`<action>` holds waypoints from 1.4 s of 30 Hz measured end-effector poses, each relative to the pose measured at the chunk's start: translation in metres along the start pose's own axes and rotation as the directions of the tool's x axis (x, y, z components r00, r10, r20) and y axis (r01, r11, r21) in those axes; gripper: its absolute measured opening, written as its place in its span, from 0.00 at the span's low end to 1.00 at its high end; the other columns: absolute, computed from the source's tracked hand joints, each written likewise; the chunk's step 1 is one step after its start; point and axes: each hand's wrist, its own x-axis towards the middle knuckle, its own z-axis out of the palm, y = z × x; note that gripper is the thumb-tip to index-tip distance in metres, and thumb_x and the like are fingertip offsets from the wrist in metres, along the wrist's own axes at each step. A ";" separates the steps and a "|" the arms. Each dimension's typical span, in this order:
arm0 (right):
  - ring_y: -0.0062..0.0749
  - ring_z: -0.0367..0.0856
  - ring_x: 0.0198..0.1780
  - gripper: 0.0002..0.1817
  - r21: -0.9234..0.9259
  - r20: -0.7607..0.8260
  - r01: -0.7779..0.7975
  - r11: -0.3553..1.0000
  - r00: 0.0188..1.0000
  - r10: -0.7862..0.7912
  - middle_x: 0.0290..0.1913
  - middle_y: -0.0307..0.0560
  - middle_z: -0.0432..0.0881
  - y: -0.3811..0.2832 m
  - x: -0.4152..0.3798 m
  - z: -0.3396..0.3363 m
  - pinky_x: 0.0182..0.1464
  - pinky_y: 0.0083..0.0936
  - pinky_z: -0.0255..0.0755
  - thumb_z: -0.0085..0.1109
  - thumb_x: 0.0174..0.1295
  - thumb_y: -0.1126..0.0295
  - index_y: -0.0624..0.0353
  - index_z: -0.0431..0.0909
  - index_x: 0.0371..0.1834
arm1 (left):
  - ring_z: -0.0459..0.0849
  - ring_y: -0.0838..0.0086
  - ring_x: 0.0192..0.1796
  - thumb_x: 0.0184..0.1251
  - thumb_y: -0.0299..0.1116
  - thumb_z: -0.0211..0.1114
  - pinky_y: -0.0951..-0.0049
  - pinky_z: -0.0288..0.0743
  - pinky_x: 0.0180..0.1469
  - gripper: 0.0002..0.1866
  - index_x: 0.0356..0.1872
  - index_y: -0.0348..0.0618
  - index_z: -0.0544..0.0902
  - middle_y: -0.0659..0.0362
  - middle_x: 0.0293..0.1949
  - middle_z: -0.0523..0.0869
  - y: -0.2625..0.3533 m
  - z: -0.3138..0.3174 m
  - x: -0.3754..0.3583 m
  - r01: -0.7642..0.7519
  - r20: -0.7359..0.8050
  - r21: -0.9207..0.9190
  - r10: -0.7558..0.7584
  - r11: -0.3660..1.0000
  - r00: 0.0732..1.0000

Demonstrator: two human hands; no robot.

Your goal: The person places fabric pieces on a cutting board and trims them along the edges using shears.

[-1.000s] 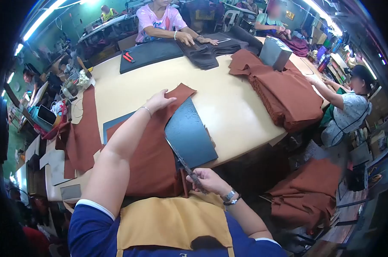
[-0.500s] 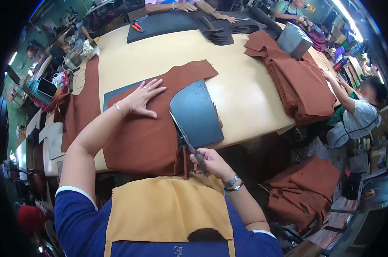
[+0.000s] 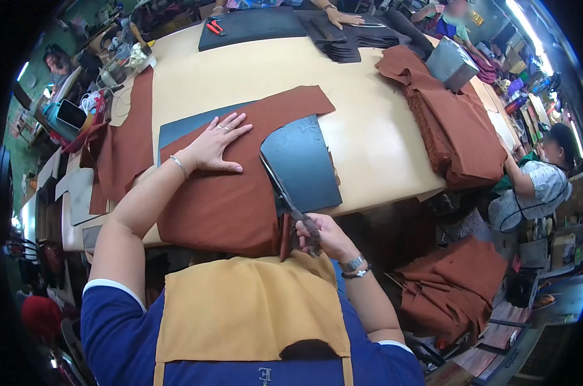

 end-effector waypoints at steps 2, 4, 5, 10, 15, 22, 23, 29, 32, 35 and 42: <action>0.21 0.78 0.24 0.16 0.028 0.028 -0.019 0.999 0.999 0.018 0.24 0.38 0.77 0.004 -0.008 -0.012 0.28 0.18 0.73 0.62 0.64 0.56 0.59 0.75 0.34 | 0.43 0.53 0.78 0.45 0.72 0.66 0.39 0.38 0.74 0.57 0.74 0.53 0.56 0.50 0.77 0.49 -0.003 0.000 0.000 0.001 0.001 0.002 -0.001 1.000 1.000; 0.23 0.78 0.24 0.19 0.036 0.049 -0.035 0.999 0.998 0.033 0.24 0.39 0.78 0.004 -0.021 -0.022 0.28 0.19 0.73 0.61 0.65 0.54 0.60 0.75 0.31 | 0.43 0.52 0.78 0.45 0.72 0.65 0.38 0.38 0.74 0.57 0.74 0.53 0.56 0.50 0.77 0.49 -0.005 0.001 0.000 -0.012 0.003 0.018 0.012 1.000 1.000; 0.23 0.78 0.23 0.19 0.049 0.036 -0.075 0.996 0.997 0.073 0.25 0.39 0.78 0.001 -0.029 -0.024 0.27 0.19 0.73 0.62 0.64 0.53 0.60 0.76 0.33 | 0.44 0.52 0.78 0.46 0.73 0.64 0.38 0.39 0.74 0.56 0.74 0.53 0.57 0.49 0.77 0.49 -0.006 0.001 0.001 -0.017 0.001 0.027 0.017 0.999 1.000; 0.23 0.78 0.23 0.20 0.067 0.048 -0.077 0.995 0.996 0.073 0.25 0.39 0.78 -0.001 -0.034 -0.018 0.27 0.19 0.74 0.61 0.64 0.51 0.61 0.76 0.33 | 0.44 0.52 0.78 0.46 0.71 0.65 0.37 0.39 0.73 0.56 0.75 0.53 0.56 0.50 0.77 0.49 -0.004 0.001 0.004 -0.048 0.008 0.018 0.048 0.999 0.999; 0.23 0.78 0.24 0.20 0.058 0.021 -0.068 0.996 0.998 0.067 0.23 0.40 0.78 0.000 -0.006 -0.003 0.29 0.20 0.74 0.58 0.66 0.52 0.59 0.75 0.30 | 0.45 0.51 0.78 0.45 0.72 0.65 0.37 0.39 0.73 0.57 0.75 0.53 0.56 0.49 0.77 0.49 0.009 0.002 0.001 -0.083 0.015 0.021 0.083 0.996 0.996; 0.21 0.78 0.25 0.16 0.039 0.022 -0.053 0.998 0.998 0.052 0.25 0.39 0.78 -0.003 0.006 0.004 0.30 0.19 0.75 0.59 0.66 0.55 0.58 0.75 0.33 | 0.44 0.51 0.78 0.44 0.72 0.65 0.38 0.38 0.73 0.57 0.75 0.53 0.56 0.48 0.77 0.49 0.018 0.002 -0.005 -0.045 0.012 0.016 0.045 0.999 0.999; 0.20 0.78 0.25 0.15 0.028 0.016 -0.047 0.999 0.999 0.046 0.25 0.38 0.78 -0.001 0.008 0.005 0.29 0.19 0.75 0.59 0.67 0.57 0.58 0.75 0.34 | 0.44 0.51 0.78 0.44 0.72 0.65 0.38 0.38 0.73 0.57 0.75 0.52 0.56 0.48 0.77 0.49 0.019 0.003 -0.006 -0.036 0.009 0.007 0.036 0.999 0.999; 0.18 0.78 0.25 0.11 0.044 0.002 -0.032 0.999 0.999 0.032 0.26 0.34 0.76 0.007 0.006 0.007 0.27 0.16 0.75 0.57 0.68 0.61 0.56 0.75 0.34 | 0.46 0.53 0.78 0.43 0.76 0.63 0.40 0.39 0.74 0.59 0.74 0.50 0.59 0.47 0.76 0.52 0.031 0.001 -0.012 0.040 -0.037 -0.006 -0.040 0.999 0.998; 0.17 0.76 0.24 0.13 0.057 0.022 -0.024 0.998 0.999 0.023 0.25 0.33 0.75 0.011 0.005 0.008 0.26 0.16 0.73 0.60 0.67 0.58 0.55 0.74 0.31 | 0.46 0.53 0.78 0.43 0.78 0.60 0.41 0.37 0.74 0.59 0.74 0.50 0.58 0.48 0.76 0.51 0.040 0.002 -0.018 0.133 -0.039 -0.016 -0.134 0.991 0.990; 0.16 0.75 0.24 0.14 0.025 0.013 -0.011 1.000 1.000 0.011 0.23 0.32 0.74 0.008 0.005 0.011 0.25 0.15 0.72 0.59 0.67 0.57 0.54 0.73 0.29 | 0.45 0.53 0.78 0.42 0.79 0.59 0.40 0.37 0.74 0.60 0.74 0.50 0.58 0.48 0.76 0.51 0.048 0.008 -0.020 0.194 -0.041 0.010 -0.193 0.981 0.980; 0.16 0.77 0.26 0.11 0.102 -0.044 -0.003 0.995 0.999 0.007 0.28 0.33 0.76 0.012 0.003 0.011 0.26 0.16 0.73 0.59 0.67 0.60 0.56 0.76 0.35 | 0.46 0.52 0.78 0.54 0.73 0.56 0.39 0.38 0.73 0.52 0.74 0.51 0.58 0.48 0.76 0.51 0.064 0.016 -0.027 0.253 -0.076 0.012 -0.251 0.967 0.965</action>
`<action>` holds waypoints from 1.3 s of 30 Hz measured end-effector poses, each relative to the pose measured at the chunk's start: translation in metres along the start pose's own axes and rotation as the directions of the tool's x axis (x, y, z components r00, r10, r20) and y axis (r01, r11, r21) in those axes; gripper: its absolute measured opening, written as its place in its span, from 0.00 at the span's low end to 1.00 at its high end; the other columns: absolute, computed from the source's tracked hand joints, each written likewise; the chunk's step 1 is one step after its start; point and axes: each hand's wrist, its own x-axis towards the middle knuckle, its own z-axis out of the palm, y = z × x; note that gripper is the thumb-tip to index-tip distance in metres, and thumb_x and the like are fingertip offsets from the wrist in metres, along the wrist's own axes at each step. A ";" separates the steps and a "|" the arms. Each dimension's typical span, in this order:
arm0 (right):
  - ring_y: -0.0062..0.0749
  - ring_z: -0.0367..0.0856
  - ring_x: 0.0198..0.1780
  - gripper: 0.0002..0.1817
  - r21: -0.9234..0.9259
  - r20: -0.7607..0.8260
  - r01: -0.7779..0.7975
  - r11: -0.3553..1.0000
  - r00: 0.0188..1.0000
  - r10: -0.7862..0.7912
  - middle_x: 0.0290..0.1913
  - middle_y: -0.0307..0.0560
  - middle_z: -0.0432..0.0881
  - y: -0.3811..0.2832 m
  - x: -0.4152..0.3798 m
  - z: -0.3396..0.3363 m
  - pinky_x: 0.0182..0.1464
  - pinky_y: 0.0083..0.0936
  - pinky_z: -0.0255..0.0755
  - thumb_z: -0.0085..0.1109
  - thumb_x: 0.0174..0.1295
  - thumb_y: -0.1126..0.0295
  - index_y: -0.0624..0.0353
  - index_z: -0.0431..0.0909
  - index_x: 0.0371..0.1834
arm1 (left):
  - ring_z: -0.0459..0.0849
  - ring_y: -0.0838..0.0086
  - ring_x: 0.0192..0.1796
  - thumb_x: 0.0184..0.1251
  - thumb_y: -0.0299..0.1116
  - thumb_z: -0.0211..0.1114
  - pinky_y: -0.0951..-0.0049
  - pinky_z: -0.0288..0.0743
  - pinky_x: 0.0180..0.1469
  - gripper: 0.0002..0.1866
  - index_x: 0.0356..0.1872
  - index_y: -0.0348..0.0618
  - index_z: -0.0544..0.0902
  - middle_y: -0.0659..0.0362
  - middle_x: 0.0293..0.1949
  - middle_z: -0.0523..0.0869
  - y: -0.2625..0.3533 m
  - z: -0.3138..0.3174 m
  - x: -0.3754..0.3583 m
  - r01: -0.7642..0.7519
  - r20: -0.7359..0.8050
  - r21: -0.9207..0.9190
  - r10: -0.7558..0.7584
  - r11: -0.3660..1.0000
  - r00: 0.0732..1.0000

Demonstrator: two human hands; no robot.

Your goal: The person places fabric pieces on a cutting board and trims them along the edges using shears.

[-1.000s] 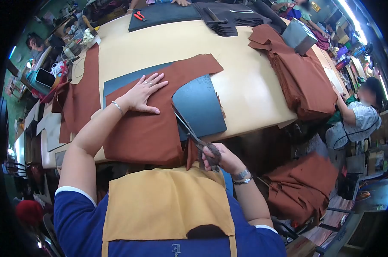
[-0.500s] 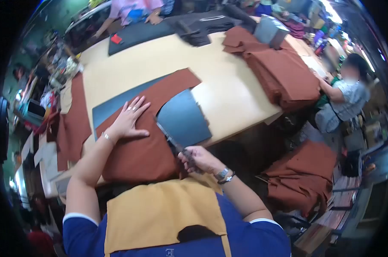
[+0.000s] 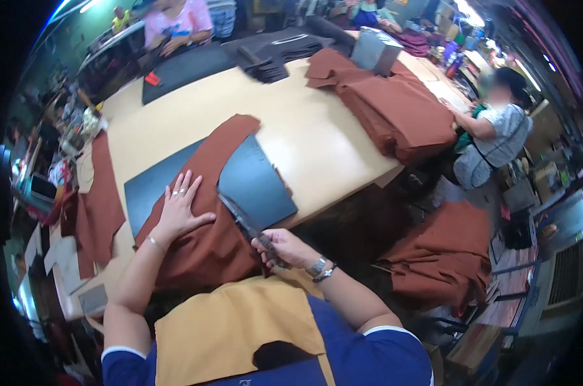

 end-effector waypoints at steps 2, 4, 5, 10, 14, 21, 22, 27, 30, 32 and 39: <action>0.17 0.77 0.26 0.10 -0.058 -0.002 -0.020 0.998 1.000 0.020 0.28 0.34 0.77 0.000 0.000 -0.004 0.27 0.16 0.74 0.60 0.66 0.62 0.56 0.76 0.36 | 0.49 0.52 0.77 0.61 0.66 0.57 0.40 0.41 0.73 0.45 0.73 0.51 0.60 0.48 0.75 0.54 -0.007 0.010 0.003 0.035 -0.032 -0.054 -0.037 0.998 0.999; 0.17 0.78 0.26 0.09 -0.010 -0.014 0.013 1.000 1.000 -0.013 0.27 0.35 0.78 0.004 0.000 -0.003 0.28 0.17 0.76 0.60 0.66 0.63 0.56 0.75 0.36 | 0.57 0.53 0.74 0.66 0.57 0.58 0.44 0.46 0.72 0.35 0.69 0.49 0.66 0.48 0.72 0.61 -0.017 0.002 0.010 -0.032 -0.059 -0.081 0.027 0.996 0.998; 0.17 0.78 0.26 0.09 -0.013 0.002 0.020 1.000 1.000 -0.020 0.26 0.35 0.78 -0.003 -0.004 0.001 0.28 0.17 0.77 0.59 0.66 0.63 0.56 0.75 0.35 | 0.60 0.54 0.73 0.64 0.56 0.60 0.46 0.49 0.72 0.34 0.67 0.48 0.68 0.48 0.71 0.63 -0.020 -0.010 0.016 -0.078 -0.008 -0.040 0.077 0.996 0.997; 0.17 0.78 0.25 0.11 0.010 0.031 0.009 1.000 0.999 -0.009 0.24 0.35 0.77 0.003 -0.001 -0.005 0.28 0.16 0.76 0.60 0.66 0.61 0.56 0.75 0.35 | 0.54 0.56 0.76 0.58 0.62 0.62 0.46 0.48 0.73 0.42 0.69 0.51 0.65 0.51 0.74 0.58 -0.044 -0.029 0.042 -0.367 0.079 0.041 0.363 0.929 0.929; 0.17 0.77 0.25 0.13 -0.015 0.022 0.010 1.000 1.000 -0.010 0.25 0.35 0.77 0.002 -0.001 -0.004 0.28 0.16 0.76 0.60 0.66 0.58 0.56 0.75 0.34 | 0.46 0.53 0.78 0.57 0.68 0.57 0.38 0.44 0.72 0.46 0.74 0.56 0.58 0.52 0.77 0.50 -0.052 -0.010 0.044 -0.319 0.091 0.019 0.316 0.948 0.944; 0.16 0.77 0.25 0.14 -0.083 0.053 0.001 0.997 0.999 0.003 0.27 0.34 0.76 -0.011 0.006 -0.006 0.29 0.17 0.76 0.61 0.66 0.57 0.57 0.74 0.34 | 0.45 0.52 0.78 0.57 0.69 0.57 0.34 0.43 0.71 0.47 0.74 0.57 0.57 0.52 0.77 0.49 -0.053 -0.007 0.043 -0.322 0.086 0.013 0.320 0.947 0.944; 0.16 0.77 0.25 0.14 -0.086 0.051 0.005 0.996 0.999 -0.001 0.26 0.34 0.76 -0.013 0.007 -0.006 0.29 0.17 0.75 0.61 0.66 0.58 0.57 0.74 0.34 | 0.45 0.52 0.78 0.57 0.69 0.57 0.34 0.43 0.71 0.47 0.74 0.58 0.57 0.52 0.77 0.49 -0.055 -0.006 0.044 -0.320 0.082 0.011 0.318 0.947 0.945; 0.15 0.76 0.24 0.13 -0.077 0.043 0.002 0.997 0.999 0.002 0.25 0.34 0.77 -0.007 0.008 -0.011 0.28 0.15 0.74 0.62 0.66 0.58 0.56 0.74 0.35 | 0.45 0.52 0.78 0.57 0.69 0.58 0.34 0.43 0.71 0.47 0.74 0.58 0.57 0.52 0.77 0.49 -0.053 -0.003 0.041 -0.314 0.073 0.007 0.313 0.949 0.947; 0.15 0.76 0.23 0.13 -0.049 0.038 0.017 0.999 0.999 -0.015 0.24 0.34 0.77 -0.007 0.003 -0.007 0.27 0.15 0.73 0.62 0.65 0.58 0.55 0.74 0.35 | 0.45 0.53 0.78 0.57 0.69 0.58 0.34 0.44 0.71 0.47 0.74 0.58 0.57 0.52 0.77 0.49 -0.052 -0.005 0.043 -0.291 0.069 0.016 0.289 0.957 0.955; 0.16 0.76 0.23 0.13 -0.070 0.045 0.038 0.997 0.998 -0.035 0.24 0.35 0.77 -0.008 0.005 -0.007 0.27 0.15 0.73 0.62 0.66 0.58 0.55 0.75 0.35 | 0.46 0.53 0.78 0.57 0.68 0.58 0.35 0.44 0.71 0.47 0.74 0.58 0.57 0.52 0.77 0.49 -0.050 -0.005 0.042 -0.270 0.075 0.015 0.268 0.963 0.960; 0.17 0.76 0.23 0.11 -0.039 0.021 -0.010 0.999 1.000 0.011 0.24 0.36 0.78 -0.006 0.008 -0.007 0.27 0.16 0.73 0.60 0.66 0.60 0.56 0.74 0.34 | 0.46 0.53 0.78 0.55 0.68 0.60 0.32 0.43 0.70 0.47 0.74 0.59 0.58 0.51 0.76 0.51 -0.040 -0.002 0.034 -0.241 0.041 0.028 0.239 0.970 0.970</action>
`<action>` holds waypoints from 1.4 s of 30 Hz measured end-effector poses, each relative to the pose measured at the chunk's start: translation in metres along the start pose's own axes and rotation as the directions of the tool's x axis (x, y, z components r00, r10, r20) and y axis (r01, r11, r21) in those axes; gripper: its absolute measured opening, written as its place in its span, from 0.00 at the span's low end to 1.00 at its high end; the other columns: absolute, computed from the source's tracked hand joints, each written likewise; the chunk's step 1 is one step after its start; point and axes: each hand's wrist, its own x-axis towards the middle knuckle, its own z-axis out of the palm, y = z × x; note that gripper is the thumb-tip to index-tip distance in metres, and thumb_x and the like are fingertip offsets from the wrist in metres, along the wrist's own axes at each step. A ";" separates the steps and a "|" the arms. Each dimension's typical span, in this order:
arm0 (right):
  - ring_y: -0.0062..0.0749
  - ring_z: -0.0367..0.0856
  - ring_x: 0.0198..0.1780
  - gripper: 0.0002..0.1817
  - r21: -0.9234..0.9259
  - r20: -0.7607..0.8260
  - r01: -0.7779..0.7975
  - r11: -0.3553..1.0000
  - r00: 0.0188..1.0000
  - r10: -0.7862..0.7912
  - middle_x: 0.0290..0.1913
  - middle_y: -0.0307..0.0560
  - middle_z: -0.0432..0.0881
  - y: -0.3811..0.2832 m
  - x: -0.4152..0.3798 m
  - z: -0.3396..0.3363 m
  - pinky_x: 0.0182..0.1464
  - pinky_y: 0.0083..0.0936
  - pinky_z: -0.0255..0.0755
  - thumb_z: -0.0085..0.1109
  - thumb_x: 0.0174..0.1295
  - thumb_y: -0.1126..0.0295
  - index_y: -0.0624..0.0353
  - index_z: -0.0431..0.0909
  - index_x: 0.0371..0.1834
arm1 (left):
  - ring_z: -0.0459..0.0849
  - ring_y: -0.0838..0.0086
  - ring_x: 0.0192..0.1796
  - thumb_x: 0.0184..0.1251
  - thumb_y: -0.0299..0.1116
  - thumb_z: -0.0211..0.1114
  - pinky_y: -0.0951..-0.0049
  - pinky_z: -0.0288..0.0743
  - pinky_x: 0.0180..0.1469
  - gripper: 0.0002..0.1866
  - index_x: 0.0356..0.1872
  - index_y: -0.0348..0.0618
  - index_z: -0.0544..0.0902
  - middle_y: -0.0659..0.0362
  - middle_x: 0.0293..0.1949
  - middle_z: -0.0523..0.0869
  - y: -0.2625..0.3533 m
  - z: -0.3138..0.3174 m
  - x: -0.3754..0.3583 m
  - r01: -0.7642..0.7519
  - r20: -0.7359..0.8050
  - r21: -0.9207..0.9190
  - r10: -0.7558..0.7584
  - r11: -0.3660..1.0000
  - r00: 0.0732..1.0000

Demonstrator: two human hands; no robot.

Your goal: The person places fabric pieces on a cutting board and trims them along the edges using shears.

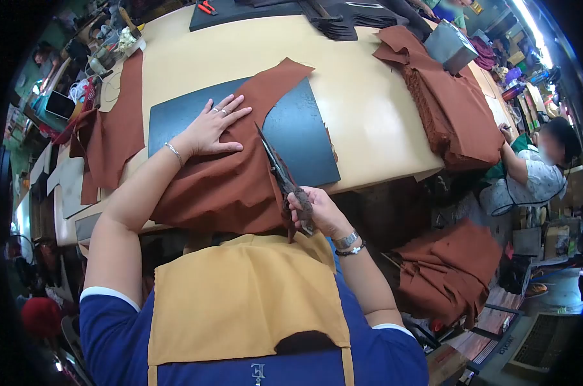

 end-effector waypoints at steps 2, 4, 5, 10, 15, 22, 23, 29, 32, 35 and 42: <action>0.17 0.76 0.22 0.12 -0.011 0.008 0.031 0.999 0.999 -0.031 0.24 0.35 0.78 0.001 0.001 -0.001 0.27 0.15 0.73 0.61 0.66 0.60 0.55 0.75 0.34 | 0.46 0.53 0.78 0.55 0.68 0.60 0.32 0.43 0.70 0.47 0.74 0.59 0.57 0.51 0.76 0.51 0.001 -0.004 0.001 0.013 -0.001 0.003 -0.013 1.000 1.000; 0.16 0.76 0.22 0.13 -0.002 -0.009 0.045 0.999 0.999 -0.045 0.24 0.35 0.78 0.003 -0.002 0.001 0.27 0.15 0.73 0.61 0.66 0.58 0.55 0.75 0.34 | 0.46 0.53 0.78 0.55 0.69 0.59 0.32 0.42 0.70 0.48 0.74 0.59 0.57 0.51 0.77 0.51 0.003 -0.002 0.000 0.035 -0.002 0.003 -0.035 0.999 0.999; 0.16 0.76 0.22 0.13 0.004 -0.019 0.051 0.999 0.999 -0.051 0.24 0.34 0.78 0.003 -0.003 0.002 0.27 0.15 0.73 0.61 0.66 0.58 0.55 0.75 0.34 | 0.47 0.53 0.78 0.56 0.69 0.58 0.32 0.42 0.71 0.48 0.74 0.59 0.57 0.52 0.77 0.51 0.004 -0.002 -0.001 0.055 -0.003 0.006 -0.055 0.998 0.998; 0.15 0.75 0.21 0.16 -0.034 -0.036 0.030 0.999 0.999 -0.031 0.23 0.35 0.78 0.003 -0.004 0.002 0.26 0.14 0.71 0.62 0.64 0.54 0.54 0.74 0.33 | 0.47 0.54 0.78 0.56 0.70 0.57 0.32 0.42 0.71 0.47 0.74 0.60 0.57 0.54 0.77 0.51 0.013 0.011 -0.005 0.111 -0.055 0.013 -0.110 0.994 0.992; 0.16 0.75 0.21 0.14 -0.029 -0.037 0.016 0.999 0.999 -0.017 0.24 0.35 0.78 -0.003 -0.005 0.004 0.27 0.14 0.72 0.61 0.66 0.56 0.55 0.74 0.33 | 0.48 0.54 0.78 0.57 0.69 0.57 0.32 0.43 0.70 0.47 0.74 0.57 0.58 0.53 0.77 0.51 0.029 0.006 -0.011 0.126 -0.063 0.007 -0.125 0.992 0.990; 0.16 0.76 0.22 0.12 -0.013 -0.072 0.055 0.998 0.996 -0.055 0.25 0.34 0.78 0.014 -0.005 0.001 0.25 0.14 0.72 0.59 0.67 0.57 0.54 0.77 0.36 | 0.50 0.54 0.77 0.55 0.70 0.58 0.30 0.43 0.69 0.47 0.73 0.54 0.62 0.50 0.76 0.54 0.042 0.009 -0.013 0.210 -0.116 -0.046 -0.214 0.977 0.970; 0.16 0.77 0.23 0.13 -0.017 -0.060 0.042 0.999 0.997 -0.043 0.25 0.35 0.78 0.010 -0.006 0.002 0.25 0.15 0.72 0.59 0.67 0.56 0.54 0.77 0.35 | 0.50 0.53 0.77 0.54 0.70 0.59 0.30 0.43 0.69 0.48 0.72 0.54 0.62 0.49 0.76 0.54 0.045 0.010 -0.014 0.222 -0.110 -0.050 -0.226 0.974 0.968; 0.15 0.76 0.22 0.14 -0.024 -0.056 0.034 0.999 0.998 -0.035 0.23 0.34 0.78 0.008 -0.005 0.006 0.23 0.15 0.71 0.60 0.66 0.55 0.53 0.75 0.31 | 0.48 0.53 0.78 0.55 0.71 0.57 0.28 0.43 0.68 0.49 0.74 0.54 0.60 0.49 0.76 0.52 0.058 0.013 -0.021 0.253 -0.086 -0.040 -0.256 0.967 0.963; 0.14 0.75 0.22 0.14 -0.021 -0.069 0.069 0.997 0.995 -0.070 0.23 0.33 0.77 0.012 -0.011 0.010 0.24 0.14 0.71 0.61 0.66 0.55 0.53 0.74 0.31 | 0.51 0.54 0.77 0.59 0.69 0.55 0.28 0.43 0.68 0.44 0.72 0.55 0.64 0.49 0.75 0.56 0.065 0.013 -0.022 0.283 -0.115 -0.059 -0.288 0.957 0.951; 0.14 0.75 0.22 0.14 -0.013 -0.089 0.066 0.998 0.994 -0.067 0.23 0.33 0.78 0.013 -0.013 0.012 0.25 0.14 0.70 0.61 0.66 0.56 0.53 0.74 0.31 | 0.57 0.55 0.75 0.62 0.64 0.56 0.28 0.45 0.67 0.36 0.67 0.56 0.71 0.50 0.72 0.64 0.052 0.008 -0.014 0.297 -0.087 -0.179 -0.316 0.938 0.945; 0.17 0.77 0.23 0.12 0.011 -0.190 0.046 0.999 0.981 -0.043 0.25 0.35 0.79 0.013 -0.016 0.021 0.25 0.15 0.71 0.60 0.66 0.58 0.53 0.77 0.33 | 0.54 0.54 0.75 0.64 0.60 0.56 0.31 0.46 0.69 0.35 0.69 0.56 0.67 0.51 0.73 0.61 0.037 0.015 0.003 0.190 -0.189 -0.101 -0.207 0.977 0.960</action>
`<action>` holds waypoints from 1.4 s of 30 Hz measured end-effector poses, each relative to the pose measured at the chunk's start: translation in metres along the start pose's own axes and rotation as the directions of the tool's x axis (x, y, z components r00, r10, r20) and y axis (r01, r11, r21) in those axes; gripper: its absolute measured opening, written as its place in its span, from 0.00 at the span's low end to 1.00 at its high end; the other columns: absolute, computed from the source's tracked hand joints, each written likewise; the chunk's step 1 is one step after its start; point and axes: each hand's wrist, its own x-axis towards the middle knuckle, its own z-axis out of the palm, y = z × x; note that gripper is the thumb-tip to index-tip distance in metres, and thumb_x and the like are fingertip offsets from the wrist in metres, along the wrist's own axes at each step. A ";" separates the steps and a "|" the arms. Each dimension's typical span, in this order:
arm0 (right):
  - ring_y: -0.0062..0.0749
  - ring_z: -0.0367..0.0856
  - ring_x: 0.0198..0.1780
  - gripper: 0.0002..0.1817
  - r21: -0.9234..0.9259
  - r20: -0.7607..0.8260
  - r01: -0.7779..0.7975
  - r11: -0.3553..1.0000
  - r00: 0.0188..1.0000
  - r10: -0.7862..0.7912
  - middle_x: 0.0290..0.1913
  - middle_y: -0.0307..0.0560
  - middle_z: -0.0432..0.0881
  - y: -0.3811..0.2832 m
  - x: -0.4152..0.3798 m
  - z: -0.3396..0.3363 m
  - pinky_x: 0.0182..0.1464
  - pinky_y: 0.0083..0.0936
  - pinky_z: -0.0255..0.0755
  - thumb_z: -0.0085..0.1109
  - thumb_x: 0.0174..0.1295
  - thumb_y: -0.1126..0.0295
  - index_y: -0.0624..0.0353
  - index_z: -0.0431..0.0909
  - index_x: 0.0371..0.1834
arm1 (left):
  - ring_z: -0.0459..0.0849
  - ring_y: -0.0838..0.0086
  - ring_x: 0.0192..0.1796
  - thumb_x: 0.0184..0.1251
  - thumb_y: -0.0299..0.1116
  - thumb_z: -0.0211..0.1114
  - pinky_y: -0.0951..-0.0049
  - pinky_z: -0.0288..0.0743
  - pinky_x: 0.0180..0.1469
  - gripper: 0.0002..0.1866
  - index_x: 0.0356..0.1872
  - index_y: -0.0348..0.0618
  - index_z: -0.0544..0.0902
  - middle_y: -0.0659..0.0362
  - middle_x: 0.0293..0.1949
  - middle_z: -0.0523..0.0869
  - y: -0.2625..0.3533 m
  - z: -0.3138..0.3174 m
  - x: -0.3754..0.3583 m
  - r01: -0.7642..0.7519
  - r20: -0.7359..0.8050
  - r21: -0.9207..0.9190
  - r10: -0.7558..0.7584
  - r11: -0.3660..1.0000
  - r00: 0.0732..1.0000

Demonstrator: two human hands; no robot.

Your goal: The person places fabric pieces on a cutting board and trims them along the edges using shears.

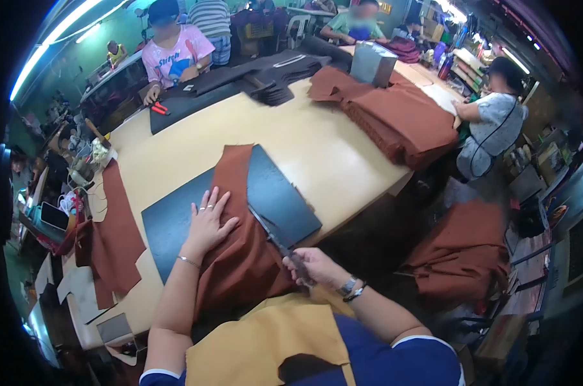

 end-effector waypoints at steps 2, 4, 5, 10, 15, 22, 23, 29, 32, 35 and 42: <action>0.18 0.78 0.24 0.10 0.030 -0.016 0.008 1.000 1.000 -0.008 0.26 0.36 0.79 0.005 0.002 0.000 0.27 0.16 0.73 0.58 0.67 0.59 0.54 0.79 0.36 | 0.51 0.53 0.77 0.63 0.63 0.54 0.31 0.43 0.70 0.39 0.72 0.57 0.63 0.52 0.75 0.56 0.005 0.000 -0.003 0.040 0.053 0.007 -0.040 0.999 0.998; 0.18 0.78 0.24 0.10 0.021 -0.032 0.018 1.000 0.999 -0.017 0.26 0.36 0.79 0.003 0.003 0.004 0.27 0.16 0.74 0.59 0.66 0.60 0.55 0.78 0.36 | 0.51 0.53 0.77 0.63 0.63 0.54 0.31 0.43 0.69 0.38 0.72 0.57 0.63 0.52 0.75 0.56 0.010 0.000 -0.006 0.051 0.048 0.015 -0.051 0.999 0.998; 0.17 0.78 0.23 0.10 0.003 -0.039 0.039 0.999 0.998 -0.039 0.26 0.36 0.79 0.000 0.003 0.006 0.27 0.16 0.74 0.59 0.66 0.60 0.55 0.78 0.36 | 0.51 0.53 0.77 0.63 0.63 0.54 0.30 0.43 0.69 0.38 0.72 0.57 0.64 0.51 0.75 0.56 0.011 0.001 -0.008 0.057 0.041 0.018 -0.058 0.998 0.997; 0.16 0.76 0.22 0.15 -0.013 -0.023 0.051 0.999 0.998 -0.051 0.24 0.35 0.78 0.002 0.006 0.006 0.26 0.15 0.73 0.61 0.65 0.55 0.55 0.76 0.33 | 0.50 0.53 0.77 0.64 0.64 0.52 0.29 0.43 0.69 0.38 0.72 0.57 0.64 0.51 0.75 0.56 0.011 0.006 -0.011 0.063 0.024 0.035 -0.064 0.997 0.998; 0.16 0.76 0.22 0.17 -0.003 -0.039 0.086 0.996 0.996 -0.086 0.24 0.35 0.79 0.008 0.004 0.010 0.26 0.15 0.72 0.62 0.65 0.53 0.56 0.75 0.33 | 0.50 0.54 0.77 0.64 0.65 0.51 0.29 0.43 0.69 0.38 0.72 0.57 0.64 0.51 0.75 0.56 0.013 0.007 -0.012 0.084 0.018 0.044 -0.085 0.995 0.996; 0.19 0.78 0.24 0.17 0.026 -0.009 0.021 0.999 1.000 -0.021 0.26 0.37 0.78 0.001 -0.001 0.002 0.28 0.17 0.76 0.62 0.64 0.53 0.57 0.74 0.33 | 0.47 0.56 0.78 0.65 0.64 0.50 0.31 0.41 0.70 0.38 0.73 0.60 0.61 0.53 0.77 0.53 0.014 0.005 -0.011 0.104 0.066 0.063 -0.108 0.993 0.992; 0.18 0.78 0.24 0.17 0.005 -0.004 0.028 1.000 1.000 -0.028 0.26 0.37 0.78 -0.002 0.000 0.001 0.28 0.17 0.76 0.62 0.64 0.54 0.56 0.74 0.33 | 0.47 0.56 0.78 0.65 0.64 0.50 0.31 0.41 0.70 0.38 0.73 0.60 0.61 0.53 0.77 0.53 0.014 0.005 -0.011 0.102 0.064 0.061 -0.106 0.993 0.992; 0.15 0.76 0.21 0.13 -0.060 0.015 0.015 0.998 1.000 -0.015 0.23 0.35 0.78 -0.012 0.007 -0.005 0.25 0.13 0.72 0.63 0.63 0.57 0.54 0.76 0.32 | 0.48 0.55 0.78 0.65 0.64 0.51 0.31 0.42 0.70 0.38 0.73 0.61 0.61 0.53 0.76 0.54 0.013 0.004 -0.012 0.096 0.063 0.076 -0.101 0.992 0.993; 0.14 0.76 0.21 0.12 -0.076 0.027 0.018 0.997 1.000 -0.016 0.23 0.35 0.79 -0.014 0.009 -0.005 0.23 0.12 0.70 0.63 0.64 0.58 0.55 0.77 0.32 | 0.49 0.55 0.78 0.65 0.64 0.51 0.31 0.43 0.70 0.38 0.73 0.61 0.61 0.53 0.76 0.54 0.015 0.002 -0.011 0.098 0.066 0.080 -0.103 0.992 0.992; 0.14 0.76 0.21 0.13 -0.091 0.028 0.060 0.994 0.998 -0.058 0.23 0.35 0.79 -0.011 0.007 -0.004 0.23 0.12 0.70 0.63 0.64 0.58 0.55 0.77 0.32 | 0.49 0.55 0.78 0.65 0.64 0.51 0.31 0.43 0.69 0.38 0.73 0.61 0.61 0.53 0.76 0.54 0.014 0.004 -0.012 0.098 0.057 0.077 -0.103 0.992 0.993; 0.16 0.75 0.21 0.15 -0.020 -0.028 0.044 0.999 0.999 -0.045 0.22 0.35 0.78 -0.004 0.002 0.009 0.24 0.14 0.70 0.63 0.64 0.56 0.56 0.76 0.33 | 0.49 0.52 0.77 0.66 0.62 0.51 0.28 0.44 0.68 0.37 0.73 0.60 0.61 0.52 0.76 0.54 0.021 0.008 -0.015 0.111 0.043 0.099 -0.116 0.989 0.992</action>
